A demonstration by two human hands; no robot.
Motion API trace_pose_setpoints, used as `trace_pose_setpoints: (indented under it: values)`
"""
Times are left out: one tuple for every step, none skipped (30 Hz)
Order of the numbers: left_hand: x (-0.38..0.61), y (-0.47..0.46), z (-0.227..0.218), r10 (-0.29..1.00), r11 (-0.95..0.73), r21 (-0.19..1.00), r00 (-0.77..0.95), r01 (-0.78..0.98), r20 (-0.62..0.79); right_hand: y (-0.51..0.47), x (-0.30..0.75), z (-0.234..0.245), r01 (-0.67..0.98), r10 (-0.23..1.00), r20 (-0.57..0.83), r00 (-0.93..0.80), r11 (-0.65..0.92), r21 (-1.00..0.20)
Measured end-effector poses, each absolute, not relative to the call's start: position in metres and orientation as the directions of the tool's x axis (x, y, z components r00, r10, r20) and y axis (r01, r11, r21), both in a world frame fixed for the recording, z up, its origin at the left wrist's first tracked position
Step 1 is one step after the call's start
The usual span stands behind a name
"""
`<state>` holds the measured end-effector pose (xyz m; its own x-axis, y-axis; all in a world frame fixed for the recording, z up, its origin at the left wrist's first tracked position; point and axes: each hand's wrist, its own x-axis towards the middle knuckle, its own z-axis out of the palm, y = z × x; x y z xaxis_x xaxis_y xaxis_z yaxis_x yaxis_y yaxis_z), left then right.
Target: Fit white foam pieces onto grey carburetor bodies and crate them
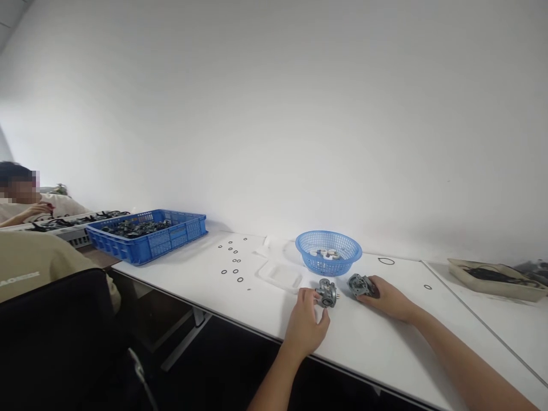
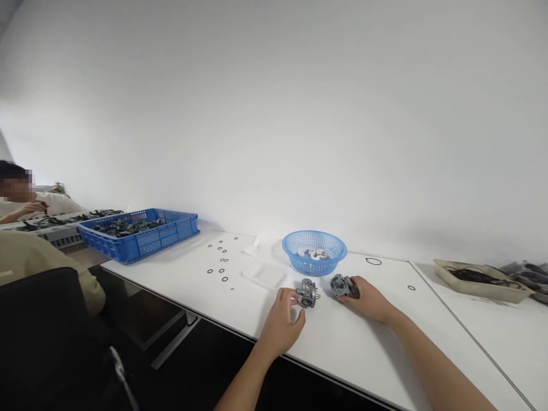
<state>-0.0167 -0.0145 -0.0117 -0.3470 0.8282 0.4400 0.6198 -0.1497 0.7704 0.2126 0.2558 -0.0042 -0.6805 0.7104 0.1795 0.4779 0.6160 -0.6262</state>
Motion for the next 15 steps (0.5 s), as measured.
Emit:
trace_pose_setpoints:
  values:
    - [-0.016,-0.015,-0.011,0.828,-0.148,0.772,-0.349,0.618,0.438,0.258,0.213,-0.006,0.479,0.714,0.181,-0.677,0.614,-0.628]
    - [-0.016,-0.015,-0.011,0.828,-0.146,0.774,-0.351,0.616,0.436,0.260,0.213,-0.008,0.475,0.713,0.184,-0.676,0.613,-0.631]
    - [-0.015,-0.016,-0.010,0.829,-0.144,0.777,-0.354,0.613,0.433,0.262,0.213,-0.011,0.464,0.711,0.193,-0.676,0.615,-0.637]
    - [-0.015,-0.016,-0.009,0.830,-0.142,0.779,-0.355,0.611,0.430,0.264,0.212,-0.013,0.450,0.708,0.207,-0.675,0.617,-0.645]
    - [-0.015,-0.017,-0.009,0.831,-0.139,0.781,-0.357,0.609,0.426,0.265,0.212,-0.016,0.434,0.707,0.225,-0.670,0.619,-0.655]
    - [-0.014,-0.017,-0.008,0.833,-0.136,0.783,-0.358,0.607,0.423,0.266,0.212,-0.018,0.417,0.708,0.245,-0.663,0.620,-0.665]
    - [-0.014,-0.018,-0.008,0.834,-0.133,0.784,-0.359,0.607,0.420,0.267,0.212,-0.020,0.401,0.710,0.264,-0.653,0.620,-0.674]
    - [-0.014,-0.018,-0.007,0.834,-0.130,0.784,-0.361,0.607,0.417,0.268,0.212,-0.022,0.388,0.712,0.280,-0.644,0.619,-0.683]
    - [-0.013,-0.018,-0.007,0.834,-0.127,0.783,-0.361,0.609,0.416,0.269,0.212,-0.024,0.378,0.715,0.292,-0.635,0.617,-0.690]
    - [-0.013,-0.018,-0.007,0.835,-0.125,0.782,-0.361,0.611,0.416,0.270,0.212,-0.025,0.367,0.716,0.301,-0.631,0.616,-0.696]
    - [-0.013,-0.018,-0.007,0.834,-0.124,0.780,-0.361,0.614,0.417,0.271,0.213,-0.027,0.358,0.715,0.307,-0.628,0.616,-0.702]
    - [-0.014,-0.018,-0.007,0.834,-0.123,0.778,-0.360,0.616,0.418,0.272,0.213,-0.028,0.350,0.715,0.312,-0.626,0.615,-0.707]
    - [-0.014,-0.018,-0.007,0.834,-0.123,0.776,-0.360,0.619,0.419,0.272,0.213,-0.029,0.343,0.714,0.316,-0.624,0.615,-0.710]
    - [-0.014,-0.018,-0.007,0.833,-0.123,0.774,-0.359,0.621,0.421,0.273,0.213,-0.030,0.337,0.713,0.321,-0.623,0.615,-0.713]
    - [-0.014,-0.018,-0.007,0.833,-0.124,0.773,-0.359,0.622,0.422,0.273,0.213,-0.031,0.332,0.714,0.325,-0.621,0.614,-0.716]
